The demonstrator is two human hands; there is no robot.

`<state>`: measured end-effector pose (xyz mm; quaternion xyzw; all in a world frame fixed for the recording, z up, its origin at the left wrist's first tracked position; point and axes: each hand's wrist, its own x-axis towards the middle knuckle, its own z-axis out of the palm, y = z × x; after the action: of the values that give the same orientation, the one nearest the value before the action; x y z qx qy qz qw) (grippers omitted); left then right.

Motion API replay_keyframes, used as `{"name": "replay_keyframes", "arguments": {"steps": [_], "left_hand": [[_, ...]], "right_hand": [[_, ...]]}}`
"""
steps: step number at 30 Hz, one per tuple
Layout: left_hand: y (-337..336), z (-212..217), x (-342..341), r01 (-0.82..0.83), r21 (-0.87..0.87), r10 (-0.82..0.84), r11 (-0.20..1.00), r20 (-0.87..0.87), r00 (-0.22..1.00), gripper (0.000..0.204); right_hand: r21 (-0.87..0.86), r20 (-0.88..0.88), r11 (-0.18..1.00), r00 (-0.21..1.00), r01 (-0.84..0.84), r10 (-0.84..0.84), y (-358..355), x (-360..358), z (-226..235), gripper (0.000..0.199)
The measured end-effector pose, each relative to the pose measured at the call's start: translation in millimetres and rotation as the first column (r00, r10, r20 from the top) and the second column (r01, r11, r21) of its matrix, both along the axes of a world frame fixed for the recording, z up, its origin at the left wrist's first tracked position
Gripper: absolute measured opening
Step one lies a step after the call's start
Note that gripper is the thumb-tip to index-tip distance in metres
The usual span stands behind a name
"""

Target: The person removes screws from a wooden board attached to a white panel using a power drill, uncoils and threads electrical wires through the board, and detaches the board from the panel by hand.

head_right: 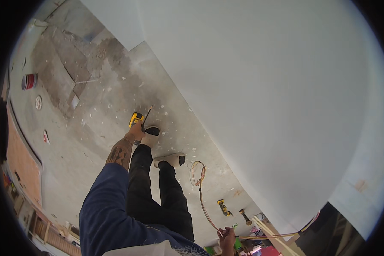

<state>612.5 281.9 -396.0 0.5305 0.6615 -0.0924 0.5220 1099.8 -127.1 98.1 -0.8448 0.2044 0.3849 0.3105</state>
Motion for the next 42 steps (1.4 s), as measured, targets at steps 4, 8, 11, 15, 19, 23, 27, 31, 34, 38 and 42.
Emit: {"name": "replay_keyframes", "arguments": {"steps": [4,8,11,15,19,23,27,31,34,38,42], "left_hand": [[-3.4,-23.5,-9.1,0.062,-0.071,-0.063,0.996,-0.010,0.998,0.079],[4.0,-38.3,-32.8,0.053,-0.120,-0.059,0.991,-0.051,0.997,0.086],[2.4,-34.4,-30.7,0.112,-0.210,-0.126,0.971,-0.056,0.990,0.088],[16.4,-32.5,10.5,-0.038,0.004,0.038,0.999,0.032,0.999,0.067],[2.0,-31.5,-26.7,-0.136,0.096,0.150,0.986,-0.158,0.976,0.068],[-27.4,-16.8,-29.8,-0.171,0.264,0.144,0.949,0.118,0.983,0.032],[-43.0,27.6,-38.4,-0.125,0.276,0.134,0.953,-0.013,0.991,0.050],[-53.4,102.3,2.2,0.227,0.311,-0.234,0.923,-0.014,0.972,0.043],[-55.5,216.0,90.7,0.143,0.244,-0.237,0.959,0.421,0.876,0.036],[-12.1,456.9,199.0,0.175,0.103,-0.195,0.979,0.717,0.669,0.032],[48.3,679.1,272.8,0.111,0.419,-0.406,0.901,0.726,0.555,0.029]], "right_hand": [[-0.002,-0.038,1.000,0.999,-0.002,0.002,4.8,8.6,-5.6,0.043],[0.008,0.000,1.000,1.000,0.009,-0.009,-37.1,50.0,-35.0,0.050],[0.042,-0.017,0.999,1.000,-0.012,0.012,-34.3,46.3,-25.7,0.050],[0.022,0.049,0.998,0.997,0.056,-0.057,-6.7,25.0,-13.6,0.046],[0.019,-0.017,1.000,1.000,0.011,-0.011,1.7,15.8,-25.5,0.044],[0.052,0.028,0.998,0.999,0.023,-0.024,-10.1,13.4,-29.8,0.045],[0.121,0.036,0.993,0.999,-0.015,0.010,7.3,-3.7,-29.5,0.048],[0.183,0.149,0.983,0.989,-0.023,-0.005,0.9,-6.0,-16.3,0.051],[0.223,0.372,0.973,0.928,-0.056,-0.032,-25.8,-6.1,-8.2,0.054],[0.332,0.493,0.942,0.859,-0.041,-0.137,-41.5,-7.4,7.6,0.052],[0.242,0.674,0.968,0.729,-0.064,-0.120,-48.7,9.9,40.2,0.041]]}}
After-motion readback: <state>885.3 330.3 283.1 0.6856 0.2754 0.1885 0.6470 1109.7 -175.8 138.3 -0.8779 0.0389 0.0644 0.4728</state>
